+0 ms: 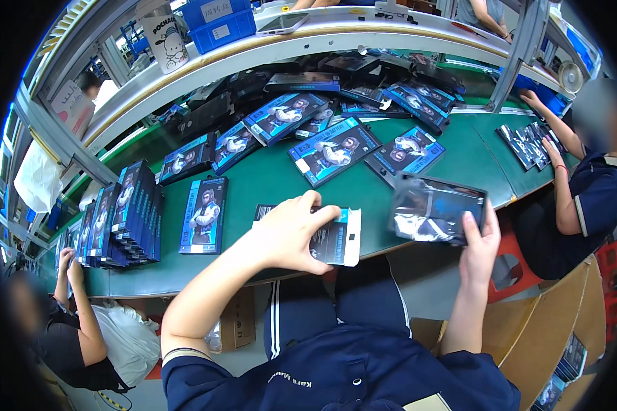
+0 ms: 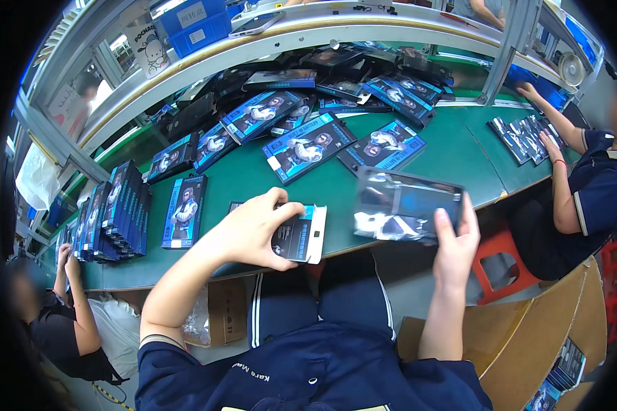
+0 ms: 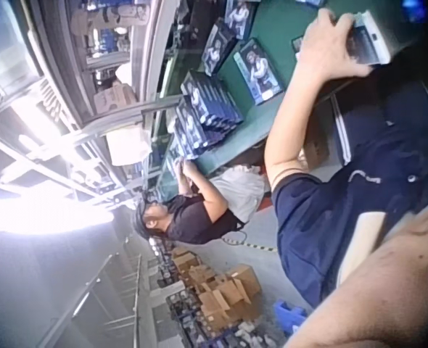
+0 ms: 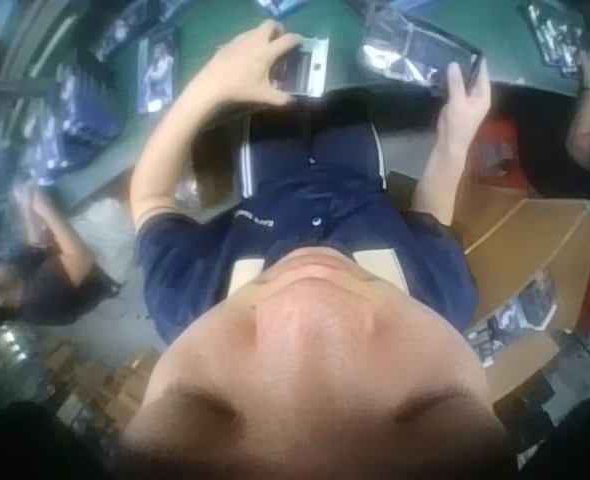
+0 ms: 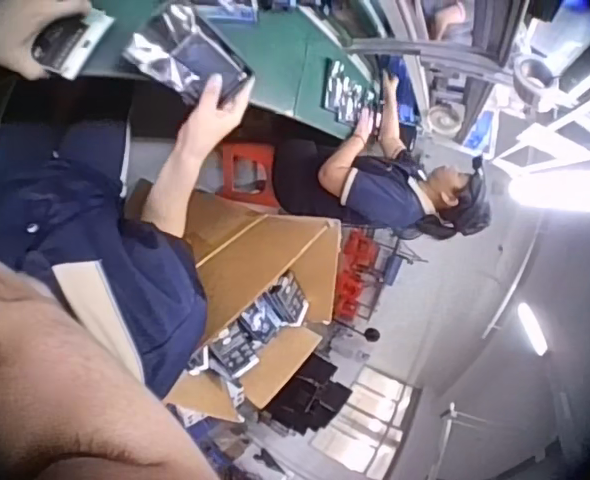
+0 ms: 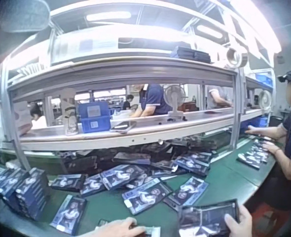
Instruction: The recorder is packaging electronic accessories, likely hair clippers or similar items, into their retail boxes along with plastic inserts.
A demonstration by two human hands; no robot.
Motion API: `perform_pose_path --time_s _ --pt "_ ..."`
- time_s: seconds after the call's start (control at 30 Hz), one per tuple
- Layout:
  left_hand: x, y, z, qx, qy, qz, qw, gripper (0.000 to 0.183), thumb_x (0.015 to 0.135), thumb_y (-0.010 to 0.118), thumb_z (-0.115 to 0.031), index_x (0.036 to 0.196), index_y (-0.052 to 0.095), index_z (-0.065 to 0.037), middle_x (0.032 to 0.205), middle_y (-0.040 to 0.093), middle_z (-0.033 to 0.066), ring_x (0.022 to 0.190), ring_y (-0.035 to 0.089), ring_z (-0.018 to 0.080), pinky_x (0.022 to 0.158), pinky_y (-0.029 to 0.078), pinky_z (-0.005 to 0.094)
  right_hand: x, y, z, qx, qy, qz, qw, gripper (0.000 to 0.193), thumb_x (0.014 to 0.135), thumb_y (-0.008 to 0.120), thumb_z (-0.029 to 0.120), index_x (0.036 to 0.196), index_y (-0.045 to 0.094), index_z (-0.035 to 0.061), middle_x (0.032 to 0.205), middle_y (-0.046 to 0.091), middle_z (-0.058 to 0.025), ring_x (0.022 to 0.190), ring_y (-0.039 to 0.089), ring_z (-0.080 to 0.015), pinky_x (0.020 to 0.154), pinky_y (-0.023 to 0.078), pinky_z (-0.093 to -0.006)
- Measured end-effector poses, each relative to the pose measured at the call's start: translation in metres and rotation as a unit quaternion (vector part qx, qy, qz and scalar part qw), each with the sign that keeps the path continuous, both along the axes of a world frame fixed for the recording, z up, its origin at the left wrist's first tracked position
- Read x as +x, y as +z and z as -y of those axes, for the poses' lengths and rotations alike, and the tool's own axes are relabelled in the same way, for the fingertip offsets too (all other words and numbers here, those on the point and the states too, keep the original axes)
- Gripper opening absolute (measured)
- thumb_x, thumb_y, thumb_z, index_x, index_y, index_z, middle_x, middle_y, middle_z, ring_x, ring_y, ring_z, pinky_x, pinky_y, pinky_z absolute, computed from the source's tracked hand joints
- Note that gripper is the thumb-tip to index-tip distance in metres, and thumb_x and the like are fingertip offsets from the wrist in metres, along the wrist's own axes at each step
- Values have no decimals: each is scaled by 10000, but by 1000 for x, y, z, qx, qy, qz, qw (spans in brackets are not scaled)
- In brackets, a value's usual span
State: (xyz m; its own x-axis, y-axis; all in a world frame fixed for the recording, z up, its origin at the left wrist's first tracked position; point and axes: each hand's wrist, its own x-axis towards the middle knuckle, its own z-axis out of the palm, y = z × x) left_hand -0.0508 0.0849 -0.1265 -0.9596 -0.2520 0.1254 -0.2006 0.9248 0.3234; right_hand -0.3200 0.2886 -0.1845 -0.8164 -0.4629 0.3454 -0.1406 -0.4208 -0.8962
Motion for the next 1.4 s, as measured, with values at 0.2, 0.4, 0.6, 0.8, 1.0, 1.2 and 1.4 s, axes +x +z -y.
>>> perform_pose_path --time_s 0.2,0.4,0.6,0.8,1.0,1.2,1.4 --pt "5 16 -26 -43 49 -172 983 887 529 852 -353 1311 502 -125 1171 510 200 1069 516 365 914 414 444 38 17 33 43 192 144 970 612 907 598 -7 1464 346 -12 1235 586 -121 954 646 -118 740 555 -243" --pt "12 27 -39 50 -20 -346 936 1160 465 916 -266 1455 346 -59 1210 492 196 1153 497 365 992 412 465 66 16 39 33 300 240 923 566 914 609 6 1438 395 -2 1139 640 -89 744 652 -81 490 485 -201" --pt "14 23 -35 46 13 -317 947 1277 476 935 -426 1486 285 9 1201 511 222 1081 546 357 937 452 425 74 53 43 -153 111 73 979 593 941 568 -11 1478 319 4 1242 587 -136 1062 626 -157 847 560 -290" --pt "21 30 -37 -44 36 -314 948 1270 459 918 -406 1469 308 64 1203 561 223 1017 582 357 895 453 430 43 81 40 -67 200 -158 965 644 881 641 -38 1459 357 -49 1260 603 -142 1116 591 -157 973 448 -282" --pt "1 30 -38 -47 3 -286 957 1239 436 903 -333 1458 329 67 1203 583 201 927 594 331 822 468 426 48 123 43 17 221 -346 912 619 800 690 -23 1385 490 -38 1308 598 -165 1164 585 -185 1014 424 -305" --pt "-33 -1 -32 -43 99 -493 863 1275 535 932 -394 1465 205 88 1099 600 207 921 624 356 786 510 420 88 129 72 27 144 -512 846 558 804 683 -15 1333 506 -21 1230 617 -214 1077 653 -320 920 501 -365" --pt "-19 -5 -39 -35 125 -481 867 1345 497 942 -378 1471 142 91 1122 600 248 959 643 369 850 507 439 61 140 74 17 192 -318 928 460 802 657 -71 1249 555 -26 1094 643 -137 983 650 -173 859 499 -271"
